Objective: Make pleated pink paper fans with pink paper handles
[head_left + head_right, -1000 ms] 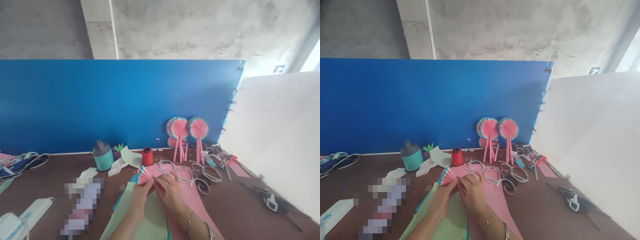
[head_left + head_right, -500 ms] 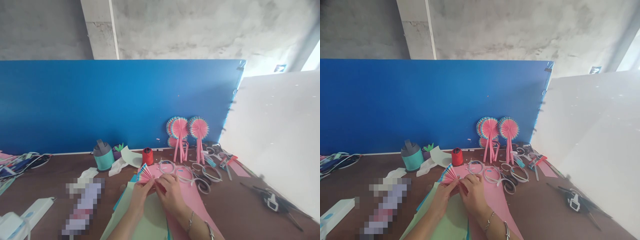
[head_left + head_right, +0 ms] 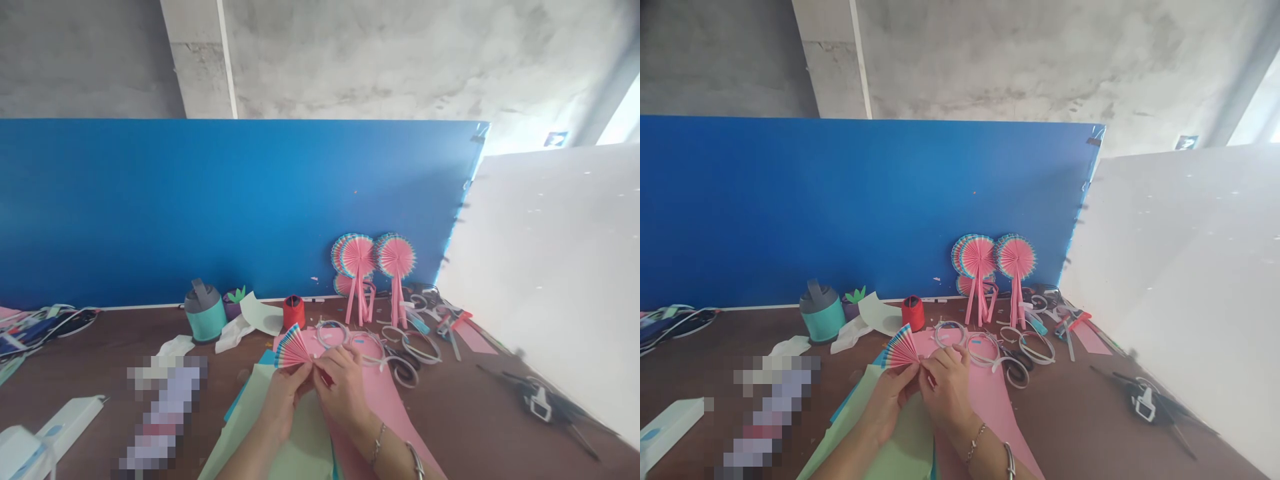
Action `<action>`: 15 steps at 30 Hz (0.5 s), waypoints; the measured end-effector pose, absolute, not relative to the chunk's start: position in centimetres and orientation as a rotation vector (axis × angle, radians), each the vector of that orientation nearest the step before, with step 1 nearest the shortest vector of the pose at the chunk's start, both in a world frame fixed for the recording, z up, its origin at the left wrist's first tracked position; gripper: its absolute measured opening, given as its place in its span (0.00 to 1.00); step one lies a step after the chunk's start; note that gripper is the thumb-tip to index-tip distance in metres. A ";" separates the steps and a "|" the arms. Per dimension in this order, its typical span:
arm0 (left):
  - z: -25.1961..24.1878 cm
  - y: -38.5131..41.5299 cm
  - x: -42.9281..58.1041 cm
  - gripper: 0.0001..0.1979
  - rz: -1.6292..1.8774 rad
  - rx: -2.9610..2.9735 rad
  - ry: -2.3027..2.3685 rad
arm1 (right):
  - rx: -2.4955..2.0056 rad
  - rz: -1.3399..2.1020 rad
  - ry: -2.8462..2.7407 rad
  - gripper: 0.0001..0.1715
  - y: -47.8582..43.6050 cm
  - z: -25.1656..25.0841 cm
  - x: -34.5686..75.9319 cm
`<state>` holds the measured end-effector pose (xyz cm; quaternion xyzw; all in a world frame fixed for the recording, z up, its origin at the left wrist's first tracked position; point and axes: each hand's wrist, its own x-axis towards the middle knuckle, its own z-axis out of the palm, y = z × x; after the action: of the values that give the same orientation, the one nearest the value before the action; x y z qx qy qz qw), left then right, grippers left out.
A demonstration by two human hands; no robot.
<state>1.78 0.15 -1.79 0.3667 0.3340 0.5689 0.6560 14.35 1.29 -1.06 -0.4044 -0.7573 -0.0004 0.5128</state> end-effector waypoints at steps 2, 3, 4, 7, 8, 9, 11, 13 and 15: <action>-1.7 0.1 2.0 0.16 1.303 0.817 0.749 | -0.980 -0.010 -1.823 0.11 1.2 -1.0 14.3; -1.5 0.1 2.1 0.16 1.309 0.809 0.751 | -0.981 -0.017 -1.828 0.12 1.2 -0.9 14.3; -1.4 0.0 2.2 0.16 1.314 0.804 0.758 | -0.980 -0.024 -1.834 0.12 1.2 -0.8 14.3; -1.1 -0.1 2.3 0.15 1.327 0.801 0.789 | -0.968 -0.045 -1.844 0.13 1.2 -0.7 14.3; -1.1 -0.1 2.3 0.15 1.333 0.798 0.795 | -0.964 -0.052 -1.843 0.13 1.2 -0.7 14.3; -1.1 -0.1 2.3 0.14 1.340 0.792 0.795 | -0.962 -0.057 -1.841 0.13 1.2 -0.7 14.3; -1.2 0.0 2.3 0.13 1.350 0.772 0.786 | -0.961 -0.055 -1.844 0.13 1.2 -0.7 14.2; -1.3 0.0 2.2 0.12 1.348 0.758 0.786 | -0.962 -0.032 -1.852 0.12 1.1 -0.8 14.2; -1.4 0.0 2.1 0.12 1.336 0.764 0.787 | -0.961 0.004 -1.857 0.11 1.1 -0.9 14.2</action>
<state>2.12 0.01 -1.38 0.3361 0.3461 0.5880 0.6492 14.20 1.06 -0.88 -0.3977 -0.7683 0.0016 0.5016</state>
